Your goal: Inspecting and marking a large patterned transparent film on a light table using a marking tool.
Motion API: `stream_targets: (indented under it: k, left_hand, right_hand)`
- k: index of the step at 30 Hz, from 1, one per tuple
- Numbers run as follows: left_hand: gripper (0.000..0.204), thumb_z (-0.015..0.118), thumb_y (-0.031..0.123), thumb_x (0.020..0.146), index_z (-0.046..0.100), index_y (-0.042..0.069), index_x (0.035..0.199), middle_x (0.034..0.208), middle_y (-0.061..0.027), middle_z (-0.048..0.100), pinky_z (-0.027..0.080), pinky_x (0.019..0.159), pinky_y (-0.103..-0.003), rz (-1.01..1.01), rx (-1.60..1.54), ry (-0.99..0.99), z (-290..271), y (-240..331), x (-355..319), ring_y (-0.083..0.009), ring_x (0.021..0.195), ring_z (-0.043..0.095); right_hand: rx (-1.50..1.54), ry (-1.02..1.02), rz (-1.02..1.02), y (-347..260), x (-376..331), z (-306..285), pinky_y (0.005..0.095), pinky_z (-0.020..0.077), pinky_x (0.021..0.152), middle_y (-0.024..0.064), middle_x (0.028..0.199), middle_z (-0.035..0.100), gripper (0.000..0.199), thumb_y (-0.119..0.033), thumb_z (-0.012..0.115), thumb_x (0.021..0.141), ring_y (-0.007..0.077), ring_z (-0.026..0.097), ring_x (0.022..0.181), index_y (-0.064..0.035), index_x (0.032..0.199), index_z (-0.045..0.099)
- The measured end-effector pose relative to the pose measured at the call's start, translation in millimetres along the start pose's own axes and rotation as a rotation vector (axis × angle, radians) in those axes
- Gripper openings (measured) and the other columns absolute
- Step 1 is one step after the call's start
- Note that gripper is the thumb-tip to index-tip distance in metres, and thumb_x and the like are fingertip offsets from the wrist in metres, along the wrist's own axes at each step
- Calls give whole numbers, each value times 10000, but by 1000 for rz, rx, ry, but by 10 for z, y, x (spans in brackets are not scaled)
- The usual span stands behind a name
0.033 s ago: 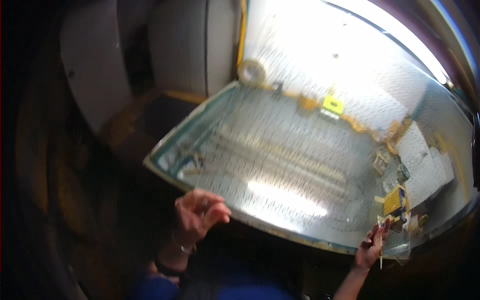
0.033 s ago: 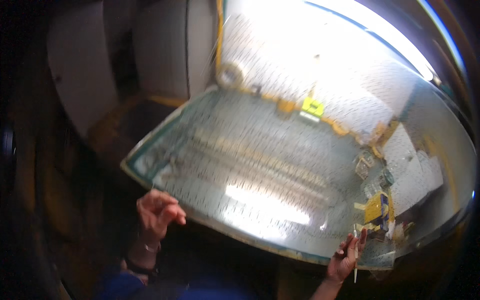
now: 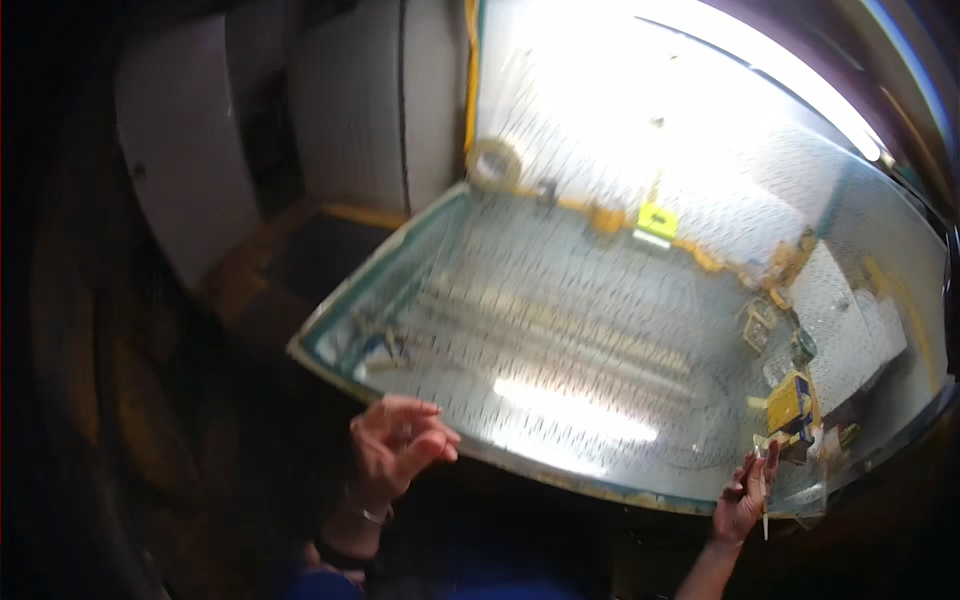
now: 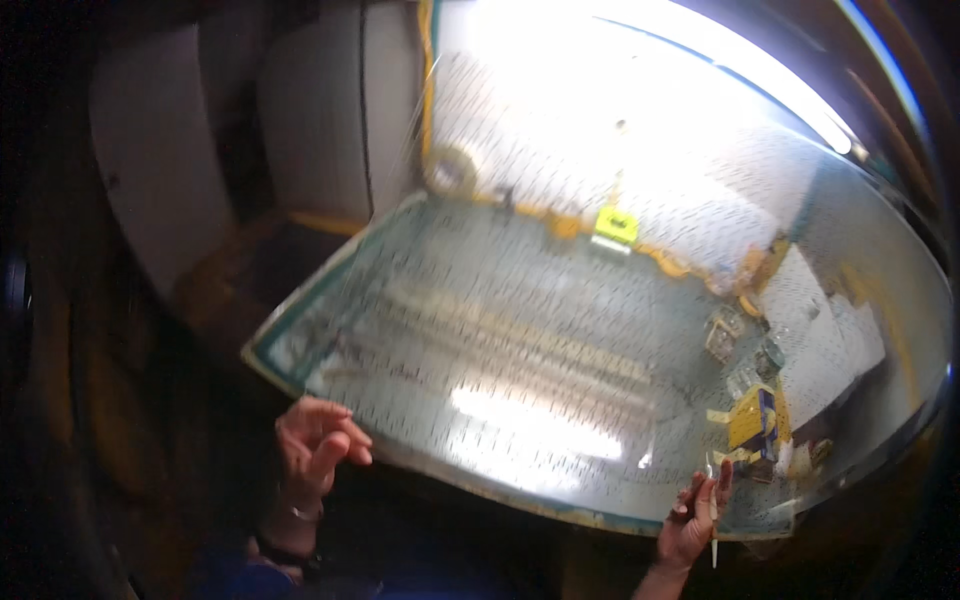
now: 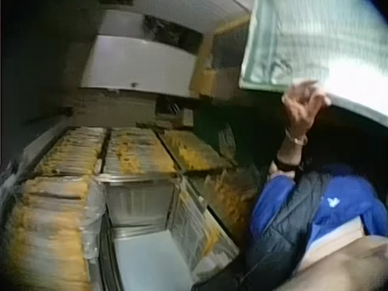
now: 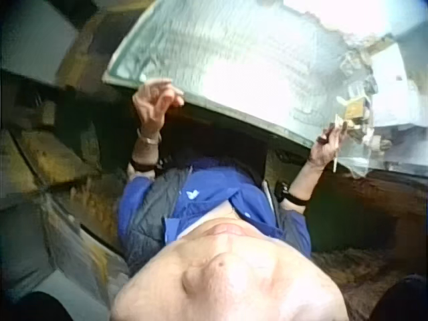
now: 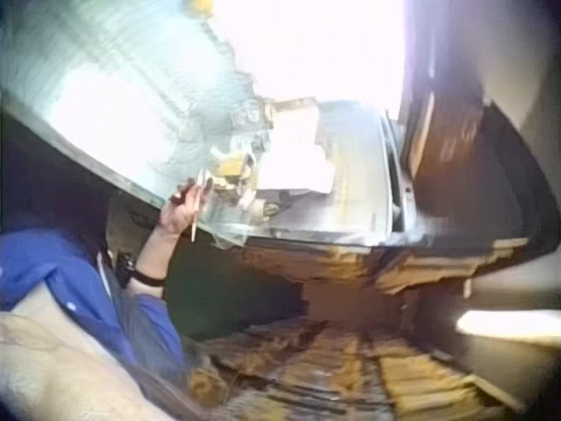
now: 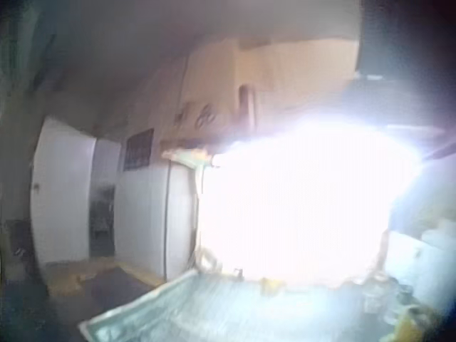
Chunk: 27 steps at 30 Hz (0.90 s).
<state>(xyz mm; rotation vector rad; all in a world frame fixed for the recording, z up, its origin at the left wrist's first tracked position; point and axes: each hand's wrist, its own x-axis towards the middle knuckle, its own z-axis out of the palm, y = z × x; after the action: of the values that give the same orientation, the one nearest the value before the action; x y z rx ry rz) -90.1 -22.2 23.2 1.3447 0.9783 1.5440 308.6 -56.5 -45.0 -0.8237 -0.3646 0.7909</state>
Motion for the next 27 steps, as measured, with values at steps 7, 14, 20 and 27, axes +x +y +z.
stream_targets:
  k: [7,14,20,27]
  left_hand:
    - [456,625,256,826,499,-43,1147,880,-210,647,543,632,-302,-217,-204,-190,-253,71,190,-228,709,662]
    - [318,533,40,879,473,-17,1187,931,-196,648,546,647,-286,-335,35,-162,-171,387,219,-214,754,662]
    - [309,541,50,876,475,-19,1170,918,-191,652,551,628,-293,-304,72,-83,-90,410,172,-225,760,664]
    - [294,536,64,885,486,-31,1158,913,-189,653,552,646,-295,-209,76,-73,-127,302,116,-211,765,661]
  right_hand:
    - [-87,3,0,-30,-33,0,152,373,417,68,799,611,439,-132,521,907,62,501,530,-82,1314,366]
    - [-185,-85,33,-46,33,-158,142,368,423,39,791,593,444,-145,532,903,42,477,527,-115,1317,376]
    - [-222,-97,3,-64,37,-93,144,348,419,40,791,594,439,-138,538,899,39,455,515,-109,1312,392]
    - [-222,-137,-11,-50,48,-76,144,352,425,43,786,600,444,-133,535,900,43,465,515,-86,1316,385]
